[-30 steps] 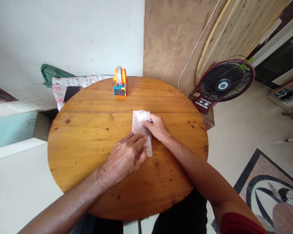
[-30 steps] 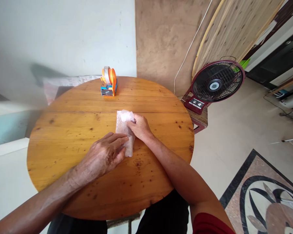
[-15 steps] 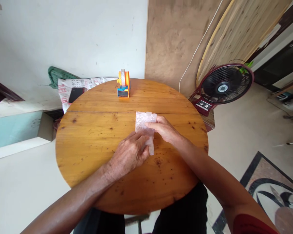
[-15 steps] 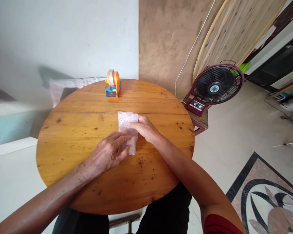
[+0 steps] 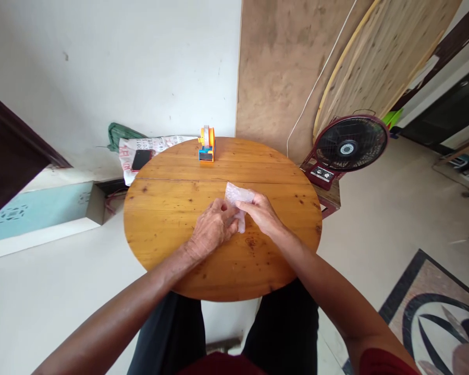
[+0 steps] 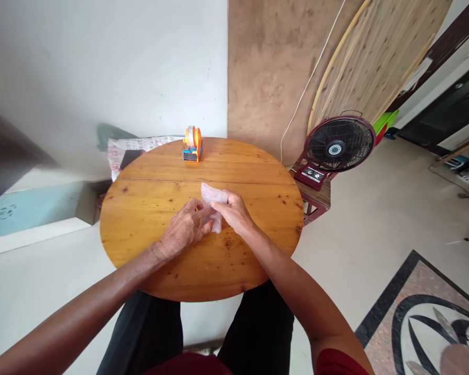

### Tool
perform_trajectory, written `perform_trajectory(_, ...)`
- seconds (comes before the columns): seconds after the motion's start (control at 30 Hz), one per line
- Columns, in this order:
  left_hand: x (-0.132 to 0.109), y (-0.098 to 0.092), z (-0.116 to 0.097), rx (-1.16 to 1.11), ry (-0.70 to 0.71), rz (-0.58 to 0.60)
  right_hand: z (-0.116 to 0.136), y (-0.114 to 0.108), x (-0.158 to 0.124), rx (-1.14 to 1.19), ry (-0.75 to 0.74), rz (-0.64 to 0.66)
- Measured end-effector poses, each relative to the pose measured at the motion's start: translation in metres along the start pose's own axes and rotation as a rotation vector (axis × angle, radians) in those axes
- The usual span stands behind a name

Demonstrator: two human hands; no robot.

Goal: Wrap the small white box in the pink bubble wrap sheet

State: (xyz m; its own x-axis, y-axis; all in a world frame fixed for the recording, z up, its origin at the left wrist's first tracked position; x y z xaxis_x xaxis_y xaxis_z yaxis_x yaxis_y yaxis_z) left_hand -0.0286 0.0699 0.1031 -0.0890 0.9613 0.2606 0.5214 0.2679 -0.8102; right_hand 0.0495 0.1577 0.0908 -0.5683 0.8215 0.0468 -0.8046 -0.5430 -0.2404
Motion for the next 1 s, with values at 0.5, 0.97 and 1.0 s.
perform_trajectory(0.5, -0.012, -0.009, 0.016, -0.273, -0.046, -0.331, 0.010, 0.000, -0.028, -0.268, -0.161, -0.008)
perform_trajectory(0.97, -0.009, -0.006, 0.011, -0.335, 0.157, -0.202, 0.027, 0.006, -0.075, -0.743, -0.617, -0.038)
perform_trajectory(1.0, -0.011, -0.006, 0.009, -0.329, 0.184, -0.191, 0.026, 0.007, -0.076, -0.760, -0.632, -0.031)
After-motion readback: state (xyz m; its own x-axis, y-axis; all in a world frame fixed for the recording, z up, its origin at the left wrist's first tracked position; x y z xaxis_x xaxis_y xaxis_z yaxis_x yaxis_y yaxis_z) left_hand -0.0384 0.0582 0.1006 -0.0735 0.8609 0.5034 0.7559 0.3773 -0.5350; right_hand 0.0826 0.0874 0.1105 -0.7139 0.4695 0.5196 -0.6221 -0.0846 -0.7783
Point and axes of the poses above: each hand's wrist, its own x-axis towards the middle knuckle, its own y-axis out of the palm, z = x × y, the point moved 10 cm from there along x, towards the middle knuckle, and after that the axes turned 9 degrees about -x, right-handed, at the moved point
